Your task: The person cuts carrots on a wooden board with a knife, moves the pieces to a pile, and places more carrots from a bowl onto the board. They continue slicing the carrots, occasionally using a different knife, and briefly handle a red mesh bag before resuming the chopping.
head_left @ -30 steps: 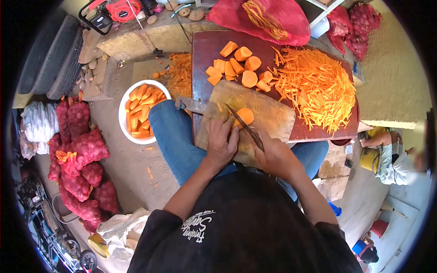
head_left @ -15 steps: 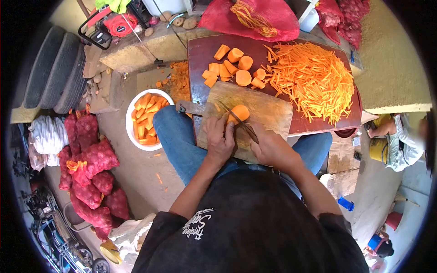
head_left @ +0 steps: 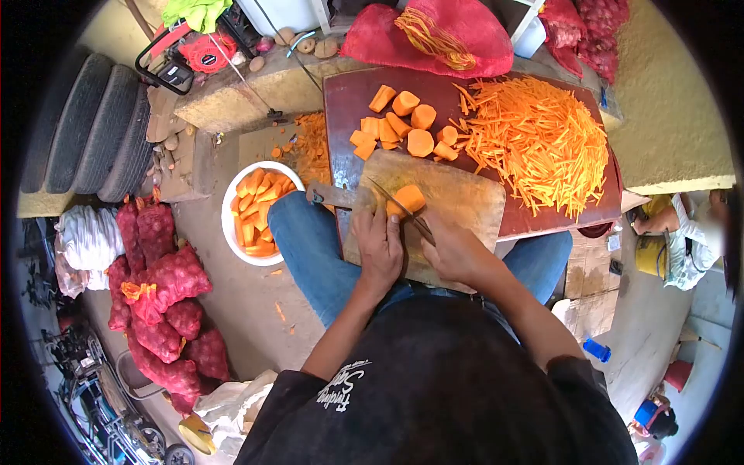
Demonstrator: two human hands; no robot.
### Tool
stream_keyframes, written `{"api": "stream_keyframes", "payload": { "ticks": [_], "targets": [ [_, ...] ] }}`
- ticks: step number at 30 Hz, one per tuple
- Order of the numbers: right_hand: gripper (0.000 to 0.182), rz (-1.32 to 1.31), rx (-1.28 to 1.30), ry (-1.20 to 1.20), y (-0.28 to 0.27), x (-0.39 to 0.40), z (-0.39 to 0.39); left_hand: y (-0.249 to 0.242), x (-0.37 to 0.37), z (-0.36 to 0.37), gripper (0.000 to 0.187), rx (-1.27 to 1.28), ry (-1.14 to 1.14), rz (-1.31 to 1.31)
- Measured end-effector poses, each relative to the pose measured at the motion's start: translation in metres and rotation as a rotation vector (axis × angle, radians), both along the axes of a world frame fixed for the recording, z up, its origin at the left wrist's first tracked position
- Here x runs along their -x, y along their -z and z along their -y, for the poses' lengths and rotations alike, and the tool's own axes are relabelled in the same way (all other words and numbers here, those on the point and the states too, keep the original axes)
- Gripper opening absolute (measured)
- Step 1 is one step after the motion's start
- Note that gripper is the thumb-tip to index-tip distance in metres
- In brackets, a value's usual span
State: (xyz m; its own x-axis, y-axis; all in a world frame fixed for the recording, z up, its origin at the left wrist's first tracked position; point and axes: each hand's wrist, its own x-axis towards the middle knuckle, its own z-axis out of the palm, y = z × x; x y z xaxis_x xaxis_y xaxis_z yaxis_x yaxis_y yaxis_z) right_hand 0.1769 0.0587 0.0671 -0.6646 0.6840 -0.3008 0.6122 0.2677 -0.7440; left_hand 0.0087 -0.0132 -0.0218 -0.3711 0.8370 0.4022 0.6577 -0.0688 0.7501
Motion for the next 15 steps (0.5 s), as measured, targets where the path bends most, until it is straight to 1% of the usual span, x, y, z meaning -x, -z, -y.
{"api": "stream_keyframes", "payload": {
  "ticks": [2,5,8,11,15],
  "targets": [
    [0.041,0.032,-0.013,-0.021,0.001,0.008,-0.008,-0.001,-0.002,-0.004,0.028,-0.025,0.014,-0.030],
    [0.043,-0.033,-0.125,-0.007,0.014,0.004,-0.009,0.001,-0.003,-0.003,0.034,-0.026,0.011,-0.066],
    [0.041,0.025,-0.007,0.006,0.002,0.000,-0.016,-0.003,0.000,0.001,0.037,0.068,0.026,-0.068],
    [0.040,-0.051,-0.066,-0.058,0.000,-0.021,-0.008,-0.002,0.003,0.003,0.038,0.080,0.035,0.001],
    [0.040,-0.089,-0.042,0.067,-0.033,-0.044,0.014,0.002,0.002,0.001,0.045,0.063,0.049,0.028]
  ]
}}
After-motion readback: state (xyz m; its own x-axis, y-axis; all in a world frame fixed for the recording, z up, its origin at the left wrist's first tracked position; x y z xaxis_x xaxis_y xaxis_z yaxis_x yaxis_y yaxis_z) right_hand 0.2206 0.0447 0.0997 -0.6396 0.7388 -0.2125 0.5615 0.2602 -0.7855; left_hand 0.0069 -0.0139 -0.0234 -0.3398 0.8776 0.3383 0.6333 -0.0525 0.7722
